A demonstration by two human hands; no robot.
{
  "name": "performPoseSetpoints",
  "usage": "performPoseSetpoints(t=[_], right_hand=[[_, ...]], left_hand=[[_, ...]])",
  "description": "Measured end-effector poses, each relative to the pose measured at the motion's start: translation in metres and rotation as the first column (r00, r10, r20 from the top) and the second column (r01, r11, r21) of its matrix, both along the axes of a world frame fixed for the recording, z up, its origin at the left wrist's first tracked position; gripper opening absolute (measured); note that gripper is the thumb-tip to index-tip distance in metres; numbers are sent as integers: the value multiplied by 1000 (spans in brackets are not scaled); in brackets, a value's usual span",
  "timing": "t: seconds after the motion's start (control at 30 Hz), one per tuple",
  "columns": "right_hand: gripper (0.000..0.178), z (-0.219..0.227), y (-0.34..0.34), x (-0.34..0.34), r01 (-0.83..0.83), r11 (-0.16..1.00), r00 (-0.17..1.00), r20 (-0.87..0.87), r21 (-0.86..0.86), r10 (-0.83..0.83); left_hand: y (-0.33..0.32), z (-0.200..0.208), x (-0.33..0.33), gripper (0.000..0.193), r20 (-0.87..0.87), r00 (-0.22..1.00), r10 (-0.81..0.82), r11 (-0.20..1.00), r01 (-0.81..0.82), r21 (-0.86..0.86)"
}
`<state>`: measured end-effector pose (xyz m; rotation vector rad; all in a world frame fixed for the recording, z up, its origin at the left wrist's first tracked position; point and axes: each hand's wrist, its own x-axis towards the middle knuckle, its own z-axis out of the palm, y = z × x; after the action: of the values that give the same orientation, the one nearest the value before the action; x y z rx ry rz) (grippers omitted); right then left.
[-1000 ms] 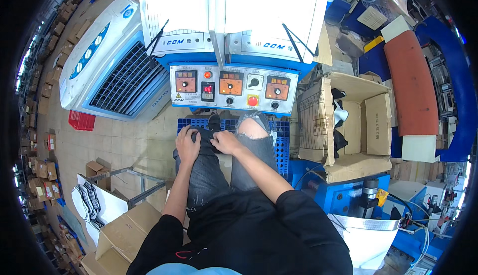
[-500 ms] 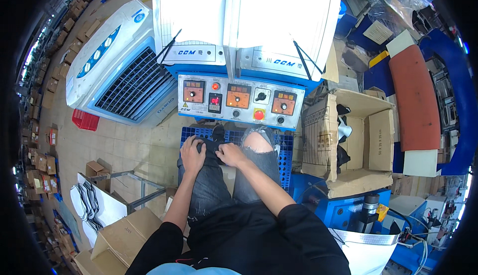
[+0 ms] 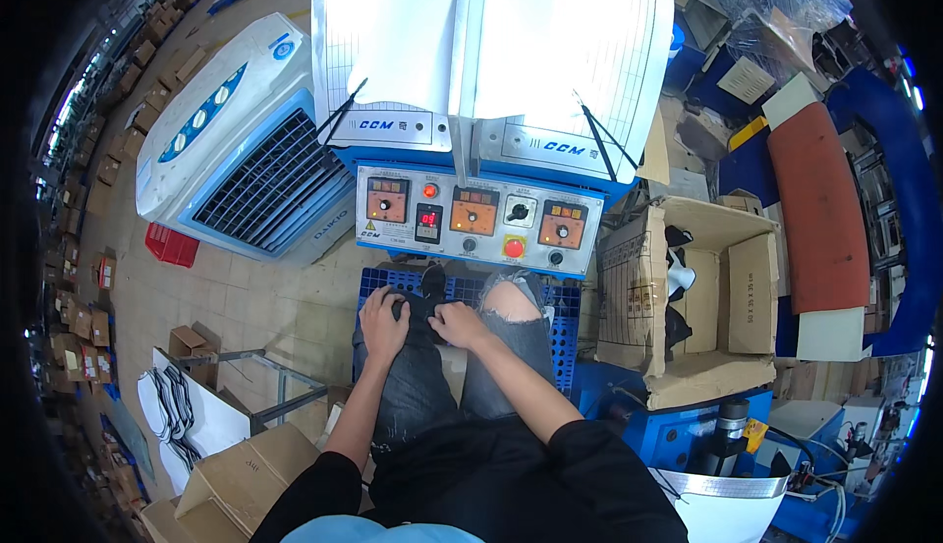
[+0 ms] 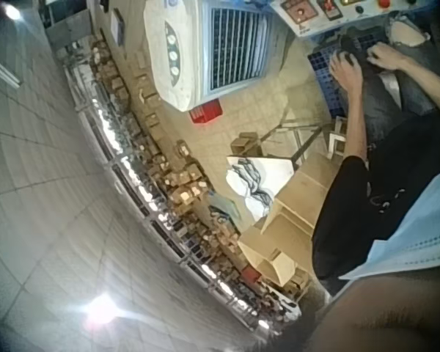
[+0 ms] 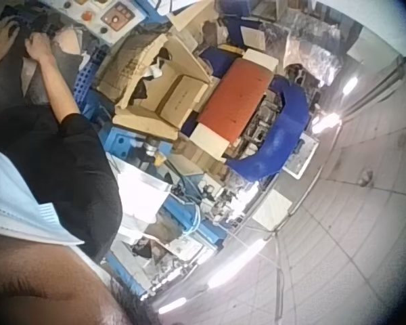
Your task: Operator uses a heat molding machine to shape the heels and components of shoe uppers.
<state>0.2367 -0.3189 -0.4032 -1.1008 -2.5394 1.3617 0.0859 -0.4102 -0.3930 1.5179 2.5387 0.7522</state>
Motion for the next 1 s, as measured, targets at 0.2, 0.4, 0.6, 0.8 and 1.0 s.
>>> performPoseSetpoints(t=[0.2, 0.4, 0.6, 0.8, 1.0], right_hand=[[29, 4, 1, 0, -9, 1000, 1000, 22, -12, 9], [29, 6, 1, -1, -13, 999, 999, 43, -34, 14], [29, 0, -1, 1, -9, 1000, 999, 38, -20, 9], [30, 3, 0, -1, -19, 999, 997, 79, -45, 23], [31, 3, 1, 0, -31, 999, 997, 70, -37, 34]], left_hand=[[-1, -1, 0, 19, 49, 999, 12, 999, -10, -35], [-2, 0, 0, 19, 44, 999, 12, 999, -11, -38], [-3, 0, 0, 20, 36, 999, 3, 999, -2, -34], [-3, 3, 0, 21, 22, 1000, 3, 999, -2, -32], [-3, 1, -1, 22, 18, 1000, 0, 1000, 1, -29]])
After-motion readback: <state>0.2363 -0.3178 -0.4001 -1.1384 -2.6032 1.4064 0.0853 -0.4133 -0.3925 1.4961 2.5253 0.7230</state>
